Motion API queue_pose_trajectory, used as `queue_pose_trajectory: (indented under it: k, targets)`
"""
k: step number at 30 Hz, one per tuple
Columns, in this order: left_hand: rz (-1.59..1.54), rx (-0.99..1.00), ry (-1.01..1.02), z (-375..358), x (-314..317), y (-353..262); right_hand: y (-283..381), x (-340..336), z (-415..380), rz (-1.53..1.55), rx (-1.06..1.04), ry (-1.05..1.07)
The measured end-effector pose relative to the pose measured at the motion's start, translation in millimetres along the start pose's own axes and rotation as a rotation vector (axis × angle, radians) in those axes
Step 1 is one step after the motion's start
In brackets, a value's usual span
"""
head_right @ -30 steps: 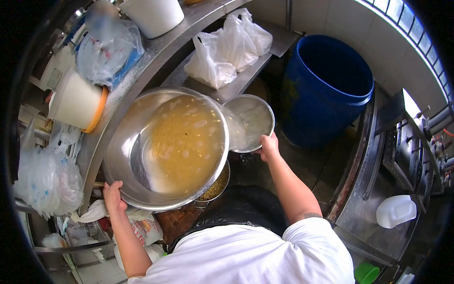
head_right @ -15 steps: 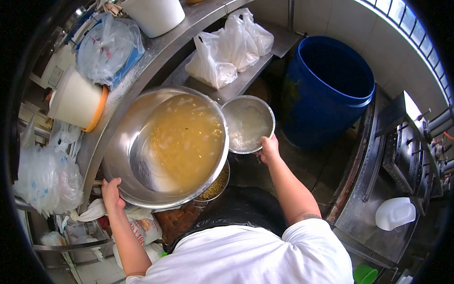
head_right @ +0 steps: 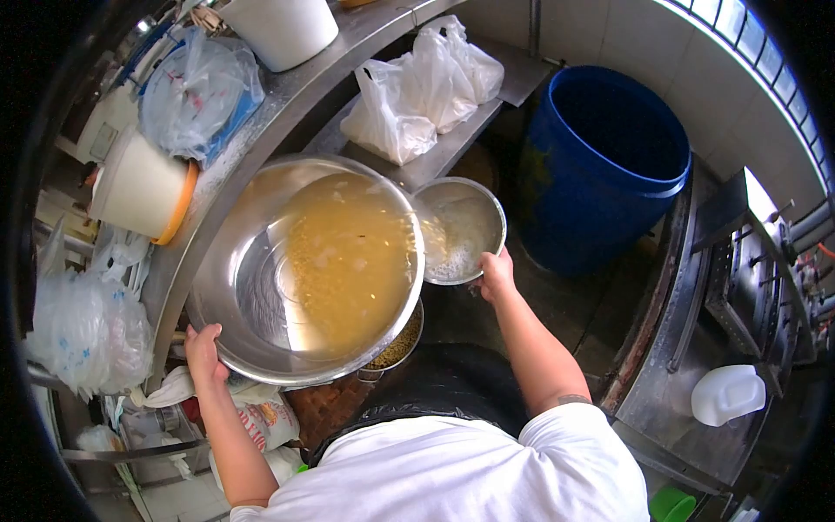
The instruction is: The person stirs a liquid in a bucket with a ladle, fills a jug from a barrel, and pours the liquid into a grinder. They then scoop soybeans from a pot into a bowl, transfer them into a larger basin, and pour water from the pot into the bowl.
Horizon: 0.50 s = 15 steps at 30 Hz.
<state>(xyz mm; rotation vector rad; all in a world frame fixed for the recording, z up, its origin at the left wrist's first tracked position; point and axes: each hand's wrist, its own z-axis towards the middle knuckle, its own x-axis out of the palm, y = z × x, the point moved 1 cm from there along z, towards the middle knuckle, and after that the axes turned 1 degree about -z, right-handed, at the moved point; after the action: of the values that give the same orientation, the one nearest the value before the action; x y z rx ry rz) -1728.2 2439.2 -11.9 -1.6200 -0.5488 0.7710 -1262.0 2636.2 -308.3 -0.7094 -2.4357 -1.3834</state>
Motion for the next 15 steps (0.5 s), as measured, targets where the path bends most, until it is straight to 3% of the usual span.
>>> queue_pose_trajectory:
  k: [15]
  targets:
    - [0.039,0.001,0.021,3.9,2.3,-5.0,-17.5,-18.1,-0.9,0.054,0.015,-0.034]
